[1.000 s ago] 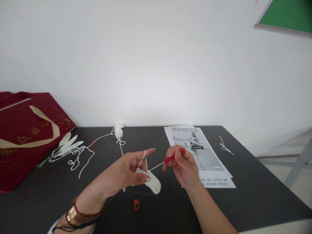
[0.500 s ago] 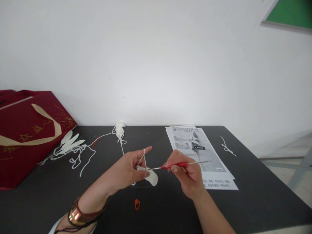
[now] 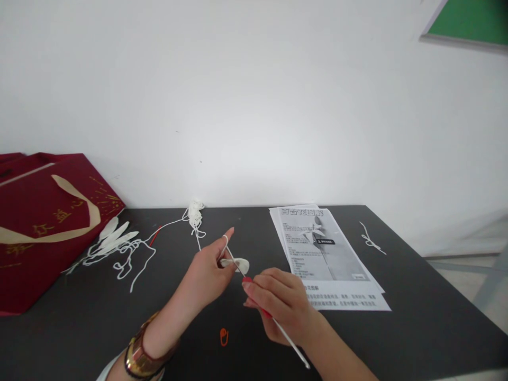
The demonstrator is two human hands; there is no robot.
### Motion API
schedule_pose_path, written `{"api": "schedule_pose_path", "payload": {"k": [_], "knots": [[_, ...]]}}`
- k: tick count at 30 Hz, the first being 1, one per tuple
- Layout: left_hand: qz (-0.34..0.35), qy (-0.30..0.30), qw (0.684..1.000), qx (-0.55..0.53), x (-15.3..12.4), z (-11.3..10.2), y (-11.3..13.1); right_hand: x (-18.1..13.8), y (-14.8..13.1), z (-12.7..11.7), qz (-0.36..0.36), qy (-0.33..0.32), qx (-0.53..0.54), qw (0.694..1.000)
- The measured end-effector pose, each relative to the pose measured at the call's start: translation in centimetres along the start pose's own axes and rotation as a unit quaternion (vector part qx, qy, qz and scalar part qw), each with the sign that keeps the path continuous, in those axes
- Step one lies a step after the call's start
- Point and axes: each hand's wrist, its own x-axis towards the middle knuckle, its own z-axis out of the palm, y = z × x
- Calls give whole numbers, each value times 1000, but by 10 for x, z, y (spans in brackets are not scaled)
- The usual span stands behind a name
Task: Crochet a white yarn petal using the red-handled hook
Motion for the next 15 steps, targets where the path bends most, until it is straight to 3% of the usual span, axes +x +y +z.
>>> {"api": "schedule_pose_path", "payload": {"k": [4, 7, 11, 15], "knots": [[18, 59, 996, -57, -3, 8, 0, -2, 6, 5, -26, 43, -19, 999], [15, 79, 985, -155, -5, 10, 3, -1, 9, 5, -4, 77, 14, 997], [-43, 46, 939, -338, -4, 6, 10, 4, 10, 0, 51, 136, 84, 986], [-82, 18, 905, -418, -2, 2, 11, 6, 11, -4, 42, 128, 90, 987]]}}
